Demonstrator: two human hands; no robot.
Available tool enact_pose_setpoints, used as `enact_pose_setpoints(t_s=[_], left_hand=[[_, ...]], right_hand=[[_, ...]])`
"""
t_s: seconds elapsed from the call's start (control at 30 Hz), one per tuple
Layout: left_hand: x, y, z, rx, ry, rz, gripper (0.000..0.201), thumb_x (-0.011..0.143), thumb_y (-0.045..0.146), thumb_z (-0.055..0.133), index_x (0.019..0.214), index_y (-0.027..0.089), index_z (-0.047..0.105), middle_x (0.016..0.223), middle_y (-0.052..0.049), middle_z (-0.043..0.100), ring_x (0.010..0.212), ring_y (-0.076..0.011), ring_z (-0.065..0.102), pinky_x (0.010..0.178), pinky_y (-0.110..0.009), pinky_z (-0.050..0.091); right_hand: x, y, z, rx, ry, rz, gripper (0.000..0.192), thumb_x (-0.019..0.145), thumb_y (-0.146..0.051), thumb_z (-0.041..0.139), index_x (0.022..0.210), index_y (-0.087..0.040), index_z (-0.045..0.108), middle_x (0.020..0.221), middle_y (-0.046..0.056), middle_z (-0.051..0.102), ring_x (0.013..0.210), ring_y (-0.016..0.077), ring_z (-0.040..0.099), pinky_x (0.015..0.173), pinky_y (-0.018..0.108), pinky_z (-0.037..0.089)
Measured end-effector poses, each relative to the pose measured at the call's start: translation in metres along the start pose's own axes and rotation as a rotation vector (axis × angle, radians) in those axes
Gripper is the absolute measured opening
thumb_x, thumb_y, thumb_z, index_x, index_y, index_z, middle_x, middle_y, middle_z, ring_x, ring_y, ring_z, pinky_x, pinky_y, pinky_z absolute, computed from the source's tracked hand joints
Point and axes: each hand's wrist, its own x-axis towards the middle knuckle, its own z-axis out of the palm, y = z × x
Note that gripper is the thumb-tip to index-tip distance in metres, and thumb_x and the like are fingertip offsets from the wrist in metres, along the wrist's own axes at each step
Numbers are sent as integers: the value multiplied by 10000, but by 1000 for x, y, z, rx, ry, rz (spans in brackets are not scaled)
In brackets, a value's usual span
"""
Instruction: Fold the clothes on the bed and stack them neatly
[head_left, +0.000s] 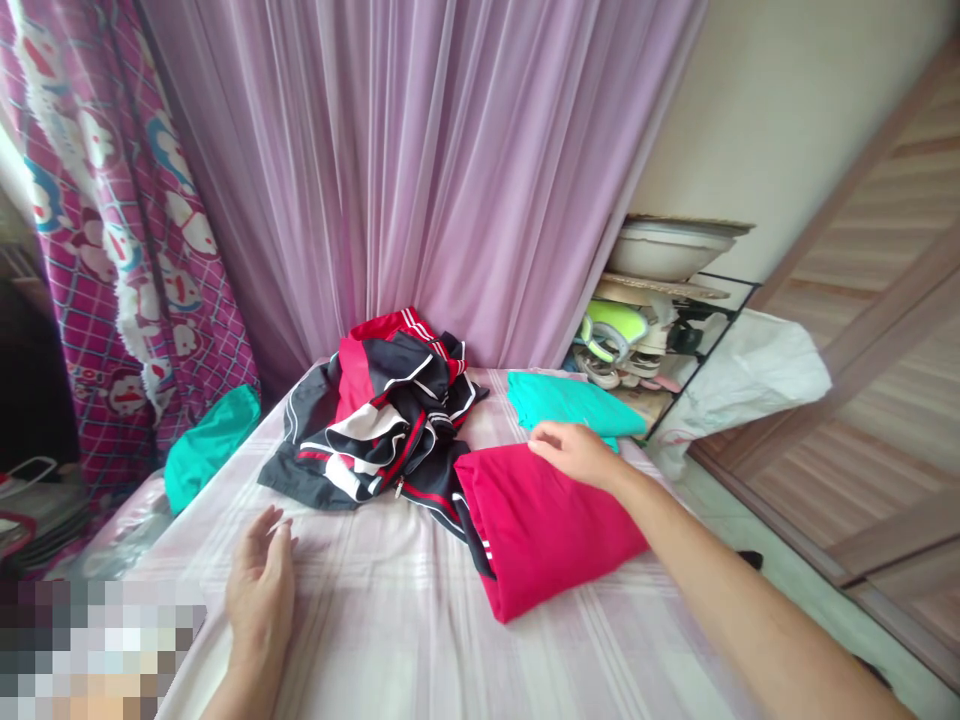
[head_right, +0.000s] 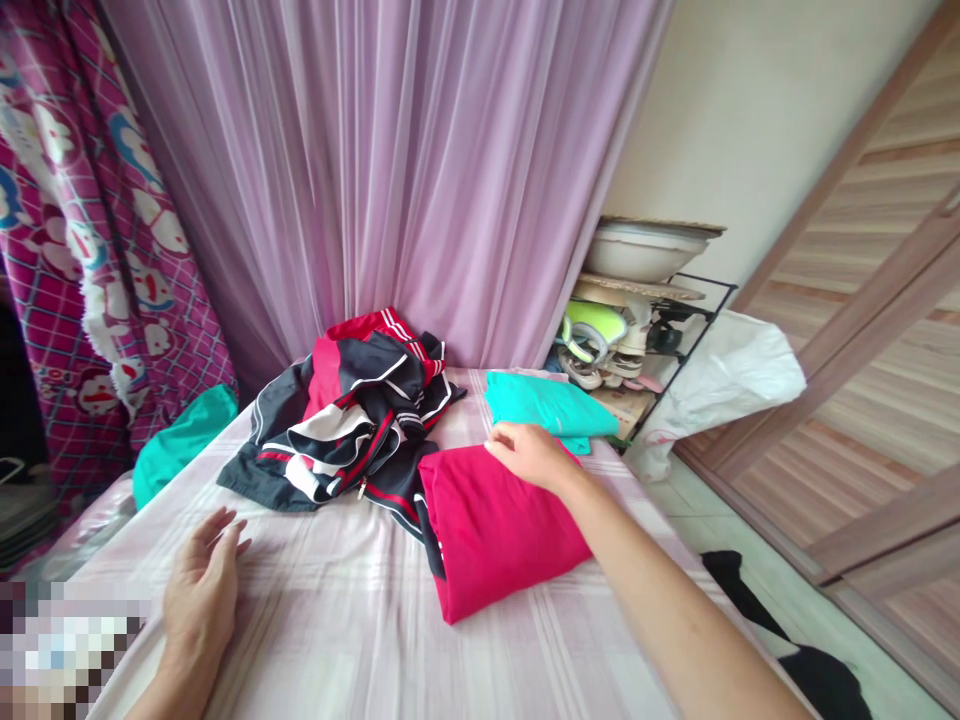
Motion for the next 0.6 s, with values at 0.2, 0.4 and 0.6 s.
enact_pose_setpoints(t_s=[0.2,0.4,0.6], left_hand=[[2,2,2,-51,-2,11,583,727,589,623,1180,223,604,1223,-82,619,1088,-267,602,962,-465,499],[1,4,3,-36,6,10,567,740,583,605,1178,223,602,1213,-85,630,1054,-259,617,940,-451,507],[-1,1,3,40,-9,45,571,767,585,577,1204,220,599,1205,-83,644,1037,-252,628,975,-452,476]], right_hand=[[55,5,37,-322,-253,129,677,833,-566,579,1409,-214,527,1455,125,528,1350,318,463,1117,461,328],[22,-16,15,-285,-341,50,490,864,-630,490,731,-223,728,858,66,758,860,243,677,814,338,488],[-38,-20,-43,81,-879,219,674,845,-760,387,663,-196,708,610,52,690,528,153,615,585,266,485]])
